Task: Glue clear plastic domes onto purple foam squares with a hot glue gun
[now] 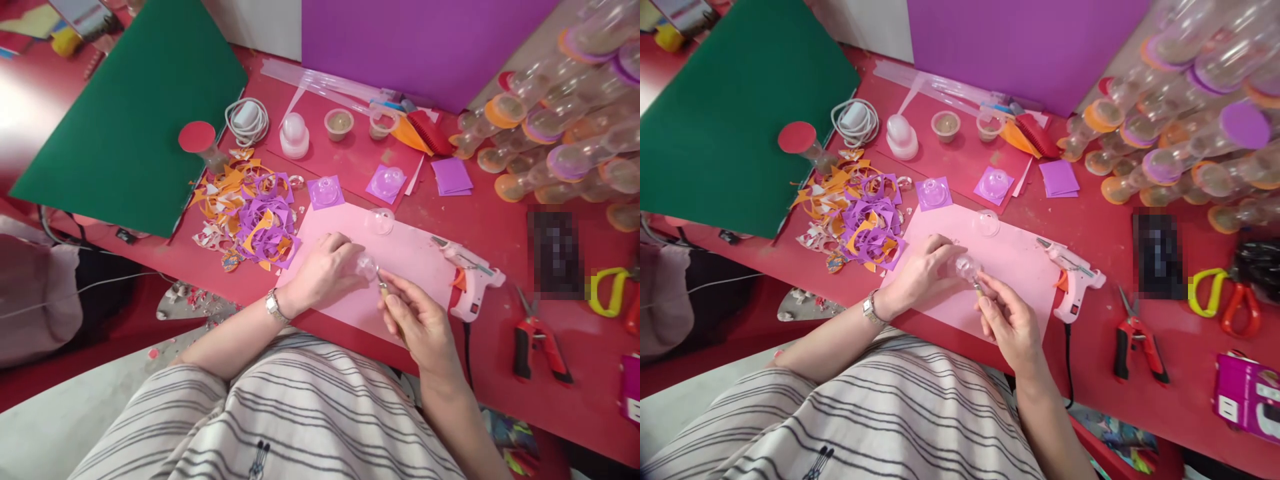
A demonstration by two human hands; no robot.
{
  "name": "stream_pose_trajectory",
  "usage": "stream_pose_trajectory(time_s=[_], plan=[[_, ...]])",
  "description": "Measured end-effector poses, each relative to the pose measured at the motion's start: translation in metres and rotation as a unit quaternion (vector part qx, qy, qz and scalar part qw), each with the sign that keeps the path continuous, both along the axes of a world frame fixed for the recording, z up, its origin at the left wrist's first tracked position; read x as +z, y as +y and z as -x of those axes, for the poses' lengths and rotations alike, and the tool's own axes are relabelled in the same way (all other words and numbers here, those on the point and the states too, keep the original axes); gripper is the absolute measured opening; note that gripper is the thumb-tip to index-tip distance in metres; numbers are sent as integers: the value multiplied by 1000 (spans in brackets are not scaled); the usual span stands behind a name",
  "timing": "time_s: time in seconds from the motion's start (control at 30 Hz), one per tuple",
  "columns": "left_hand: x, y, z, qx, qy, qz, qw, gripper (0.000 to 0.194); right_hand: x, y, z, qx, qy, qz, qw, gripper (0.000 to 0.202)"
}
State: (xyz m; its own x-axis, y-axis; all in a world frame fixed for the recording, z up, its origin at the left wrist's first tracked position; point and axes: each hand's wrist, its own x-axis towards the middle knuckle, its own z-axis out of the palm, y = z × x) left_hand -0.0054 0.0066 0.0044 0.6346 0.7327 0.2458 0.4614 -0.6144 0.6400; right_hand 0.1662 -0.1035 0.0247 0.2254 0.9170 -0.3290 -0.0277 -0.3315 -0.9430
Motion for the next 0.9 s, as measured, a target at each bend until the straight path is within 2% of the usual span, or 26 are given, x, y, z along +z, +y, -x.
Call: stream_pose_trajectory(time_s=[0.1, 0.17, 0.4, 0.57, 0.67, 0.77, 0.9], plan=[[5, 4, 2, 1, -67, 46, 997, 52, -2, 6, -4, -49, 14, -15, 999, 29], [8, 6, 3, -8, -99, 68, 993, 54, -2, 15, -4, -68, 44, -6, 997, 33], [10, 10, 0, -48, -138, 99, 984, 52, 5, 48, 8, -10, 209, 19, 978, 43], [19, 15, 1, -40, -167, 111, 979, 54, 8, 58, 12, -29, 209, -24, 977, 39], [27, 16, 0, -6, -193, 84, 978, 36, 5, 59, 10, -41, 199, -41, 978, 33], [32, 16, -3, 16, -160, 14, 987, 16, -1, 59, 9, -48, 193, -50, 979, 31], [32, 17, -7, 14, -75, -109, 991, 16, -7, 58, 9, -63, 185, -59, 979, 31]])
